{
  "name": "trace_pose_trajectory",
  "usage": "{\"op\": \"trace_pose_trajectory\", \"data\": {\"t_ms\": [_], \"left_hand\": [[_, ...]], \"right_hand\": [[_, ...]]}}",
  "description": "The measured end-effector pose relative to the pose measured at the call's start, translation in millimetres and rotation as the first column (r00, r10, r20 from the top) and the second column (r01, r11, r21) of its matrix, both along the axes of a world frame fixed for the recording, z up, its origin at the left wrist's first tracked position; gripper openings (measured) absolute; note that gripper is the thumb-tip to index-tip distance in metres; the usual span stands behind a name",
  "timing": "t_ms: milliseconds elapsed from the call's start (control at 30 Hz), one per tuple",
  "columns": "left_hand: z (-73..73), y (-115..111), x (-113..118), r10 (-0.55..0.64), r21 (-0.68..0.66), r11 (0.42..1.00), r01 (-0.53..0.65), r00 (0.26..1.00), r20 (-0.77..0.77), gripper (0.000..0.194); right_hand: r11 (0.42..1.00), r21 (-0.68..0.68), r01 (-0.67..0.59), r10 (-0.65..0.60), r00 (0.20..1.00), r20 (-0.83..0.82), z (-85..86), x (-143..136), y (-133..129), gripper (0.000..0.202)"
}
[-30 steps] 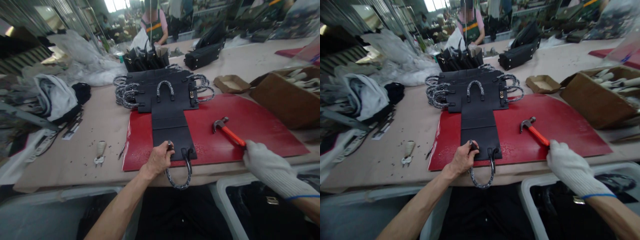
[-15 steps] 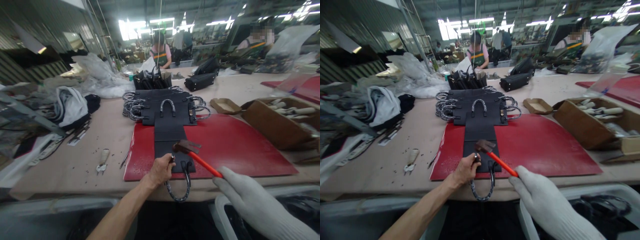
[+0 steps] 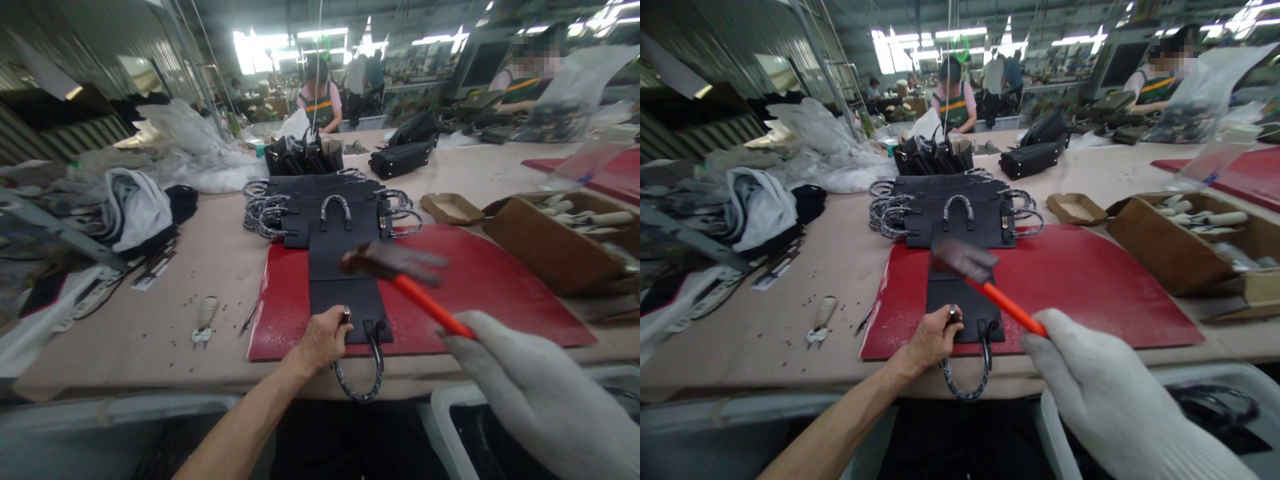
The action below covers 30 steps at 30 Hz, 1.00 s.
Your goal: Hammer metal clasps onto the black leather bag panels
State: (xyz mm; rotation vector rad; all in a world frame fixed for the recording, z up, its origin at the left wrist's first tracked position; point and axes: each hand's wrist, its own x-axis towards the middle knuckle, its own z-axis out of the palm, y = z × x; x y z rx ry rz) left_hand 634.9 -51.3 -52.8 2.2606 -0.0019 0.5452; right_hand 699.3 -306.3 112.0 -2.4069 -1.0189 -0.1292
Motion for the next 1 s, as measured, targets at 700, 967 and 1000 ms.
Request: {"op": "trace_pose_trajectory", "data": {"t_ms": [700, 967, 1000], "left_hand": [[5.4, 6, -7, -0.018, -0.061, 0.998, 0.022, 0.997, 0.071, 0.010], [6.4, 8, -10, 0.052, -0.106, 0.993, -0.043, 0.995, 0.088, 0.012], [5.8, 9, -10, 0.062, -0.111, 0.992, -0.052, 0.994, 0.090, 0.012]], "right_hand": [[0.936, -0.318, 0.150, -0.273, 0.880, -0.389, -111.3, 68, 79, 0.021], [0.888, -0.430, 0.166, -0.343, 0.860, -0.378, -117.8, 69, 83, 0.025], [0.884, -0.437, 0.167, -0.348, 0.859, -0.376, -117.6, 68, 83, 0.025]]}}
